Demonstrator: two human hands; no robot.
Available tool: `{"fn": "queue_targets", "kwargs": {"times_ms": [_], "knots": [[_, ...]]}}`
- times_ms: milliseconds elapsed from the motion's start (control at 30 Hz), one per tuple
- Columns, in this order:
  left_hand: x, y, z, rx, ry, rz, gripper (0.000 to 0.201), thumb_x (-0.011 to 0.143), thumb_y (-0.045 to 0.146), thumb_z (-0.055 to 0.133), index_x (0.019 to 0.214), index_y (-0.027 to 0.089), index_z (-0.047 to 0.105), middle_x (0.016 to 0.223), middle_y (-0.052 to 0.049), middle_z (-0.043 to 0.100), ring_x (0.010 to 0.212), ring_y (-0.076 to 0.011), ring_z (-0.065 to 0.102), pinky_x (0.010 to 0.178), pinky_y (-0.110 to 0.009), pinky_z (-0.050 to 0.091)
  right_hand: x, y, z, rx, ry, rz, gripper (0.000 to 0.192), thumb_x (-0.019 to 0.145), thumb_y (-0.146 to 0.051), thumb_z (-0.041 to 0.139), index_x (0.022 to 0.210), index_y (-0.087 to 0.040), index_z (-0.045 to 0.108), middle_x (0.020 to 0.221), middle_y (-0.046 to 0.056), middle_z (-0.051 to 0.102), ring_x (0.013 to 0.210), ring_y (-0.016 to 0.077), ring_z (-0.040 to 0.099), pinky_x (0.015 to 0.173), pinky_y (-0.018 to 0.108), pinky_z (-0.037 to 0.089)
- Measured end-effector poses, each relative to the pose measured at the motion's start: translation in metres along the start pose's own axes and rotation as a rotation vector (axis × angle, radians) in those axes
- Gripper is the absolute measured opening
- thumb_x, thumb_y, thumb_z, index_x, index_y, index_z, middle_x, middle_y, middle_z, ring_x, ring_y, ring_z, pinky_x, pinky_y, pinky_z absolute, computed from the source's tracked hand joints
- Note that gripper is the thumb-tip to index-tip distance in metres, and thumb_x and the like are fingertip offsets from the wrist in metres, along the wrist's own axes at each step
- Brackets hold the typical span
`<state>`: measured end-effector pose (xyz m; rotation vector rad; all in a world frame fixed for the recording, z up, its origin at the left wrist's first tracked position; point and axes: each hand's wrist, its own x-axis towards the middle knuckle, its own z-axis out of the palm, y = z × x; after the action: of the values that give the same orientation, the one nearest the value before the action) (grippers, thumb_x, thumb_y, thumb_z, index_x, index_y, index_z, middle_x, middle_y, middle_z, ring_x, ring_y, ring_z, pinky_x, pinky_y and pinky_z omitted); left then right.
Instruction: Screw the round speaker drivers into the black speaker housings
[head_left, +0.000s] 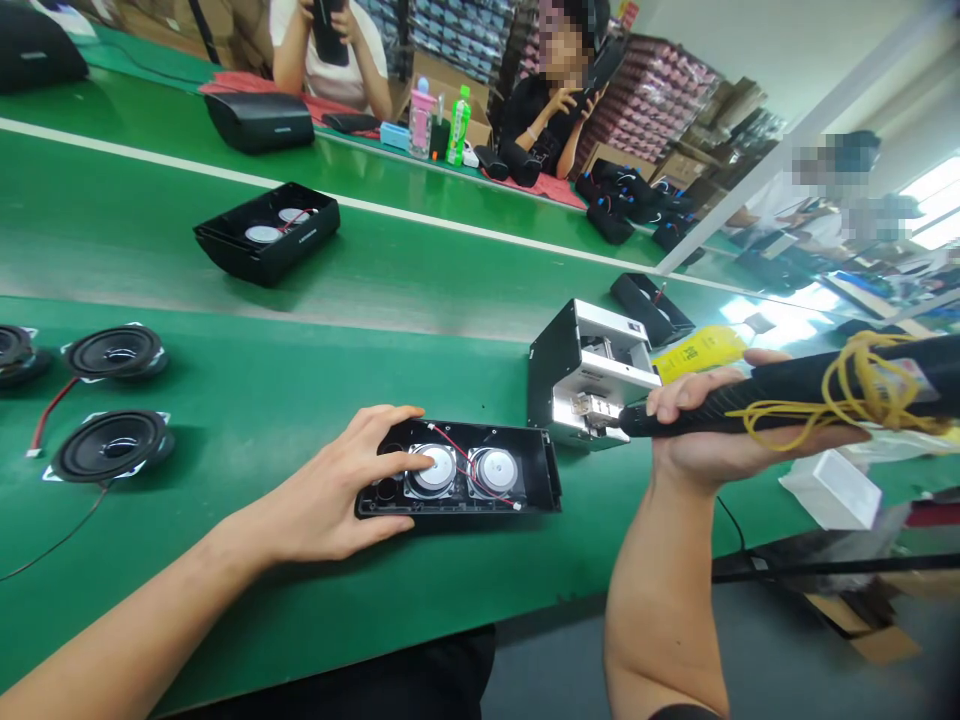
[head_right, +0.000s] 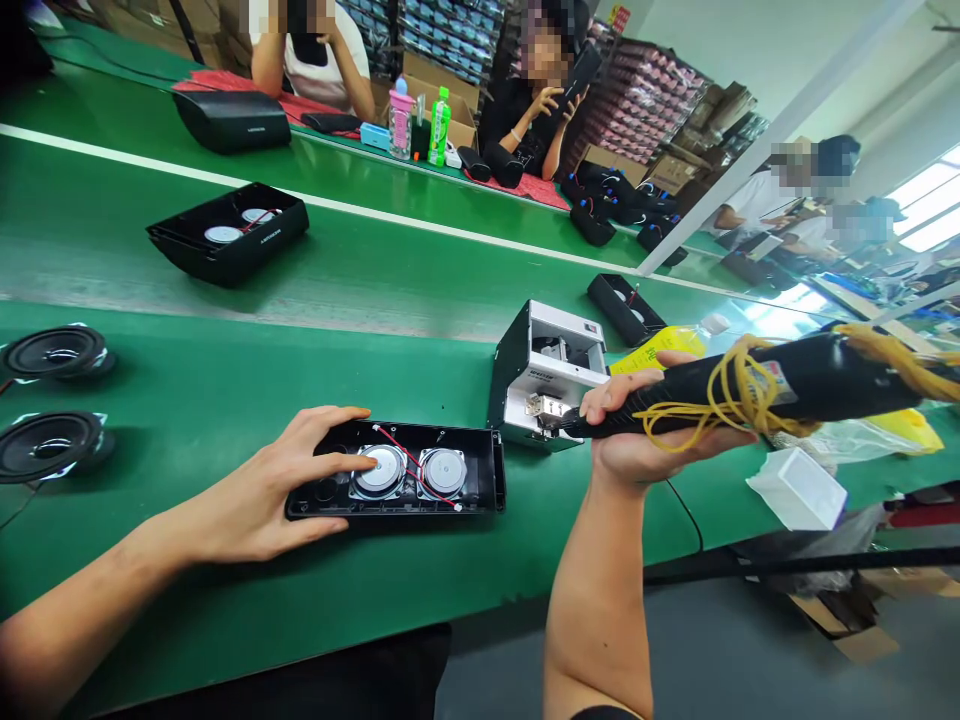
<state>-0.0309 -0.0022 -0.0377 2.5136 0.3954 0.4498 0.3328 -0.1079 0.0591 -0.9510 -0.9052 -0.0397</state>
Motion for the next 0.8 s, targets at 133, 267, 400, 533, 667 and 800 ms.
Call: {"fn": "queue_targets", "kwargs": {"times_ms": [133, 267, 400, 533, 667, 800], "knots": [[-0.001, 0.0, 0.0, -0.002, 0.001, 0.0, 0.049, 0.094, 0.033, 0.076, 0.141, 0.033, 0.063, 0.172, -0.01, 0.031, 0.155, -0.0412, 0.033, 0.122, -0.068, 0.044, -0.003, -0.001, -0.005, 0.032, 0.004, 0.01, 0.078, 0.083, -0.098, 0.042, 0.086, -0.023, 0.064, 0.045, -0.008, 0.047, 0.028, 0.0122, 0.034, 0.028, 0.024, 0.031], [0.001, 0.0, 0.0, 0.0, 0.003, 0.005, 0.048, 0.094, 0.034, 0.076, 0.141, 0.034, 0.063, 0.172, -0.01, 0.031, 0.155, -0.0411, 0.034, 0.122, -0.068, 0.045, -0.001, -0.004, -0.015, 0.061, -0.02, -0.083, 0.07, 0.094, -0.085, 0.041, 0.107, -0.023, 0.07, 0.049, -0.008, 0.05, 0.03, 0.0128, 0.034, 0.029, 0.024, 0.034], [0.002, 0.001, -0.001, -0.007, 0.02, 0.011, 0.046, 0.094, 0.034, 0.075, 0.139, 0.034, 0.064, 0.171, -0.01, 0.033, 0.154, -0.0407, 0.036, 0.121, -0.068, 0.045, 0.007, -0.003, -0.013, 0.12, 0.033, -0.119, 0.074, 0.102, -0.072, 0.022, 0.116, -0.018, 0.071, 0.05, -0.006, 0.048, 0.031, 0.0122, 0.034, 0.03, 0.022, 0.035], [0.002, 0.001, -0.001, -0.007, 0.017, -0.003, 0.046, 0.094, 0.035, 0.076, 0.139, 0.035, 0.065, 0.171, -0.009, 0.033, 0.154, -0.0413, 0.036, 0.12, -0.069, 0.046, 0.013, 0.008, -0.007, 0.067, 0.063, -0.056, 0.079, 0.093, -0.091, 0.031, 0.102, -0.022, 0.069, 0.046, -0.008, 0.043, 0.029, 0.0119, 0.031, 0.027, 0.022, 0.029], [0.002, 0.001, -0.001, -0.009, -0.001, -0.005, 0.046, 0.095, 0.035, 0.076, 0.14, 0.034, 0.064, 0.172, -0.009, 0.03, 0.155, -0.0404, 0.033, 0.122, -0.068, 0.044, 0.011, 0.019, -0.012, 0.049, 0.016, -0.03, 0.075, 0.093, -0.09, 0.032, 0.097, -0.023, 0.066, 0.05, -0.008, 0.043, 0.03, 0.0109, 0.035, 0.028, 0.021, 0.029], [0.003, 0.001, -0.001, -0.014, 0.002, -0.001, 0.046, 0.096, 0.034, 0.075, 0.14, 0.034, 0.063, 0.172, -0.009, 0.031, 0.156, -0.0399, 0.033, 0.122, -0.068, 0.043, 0.009, 0.019, -0.015, 0.037, 0.037, -0.011, 0.077, 0.088, -0.094, 0.037, 0.096, -0.023, 0.065, 0.052, -0.008, 0.043, 0.031, 0.0104, 0.036, 0.029, 0.022, 0.029]]}}
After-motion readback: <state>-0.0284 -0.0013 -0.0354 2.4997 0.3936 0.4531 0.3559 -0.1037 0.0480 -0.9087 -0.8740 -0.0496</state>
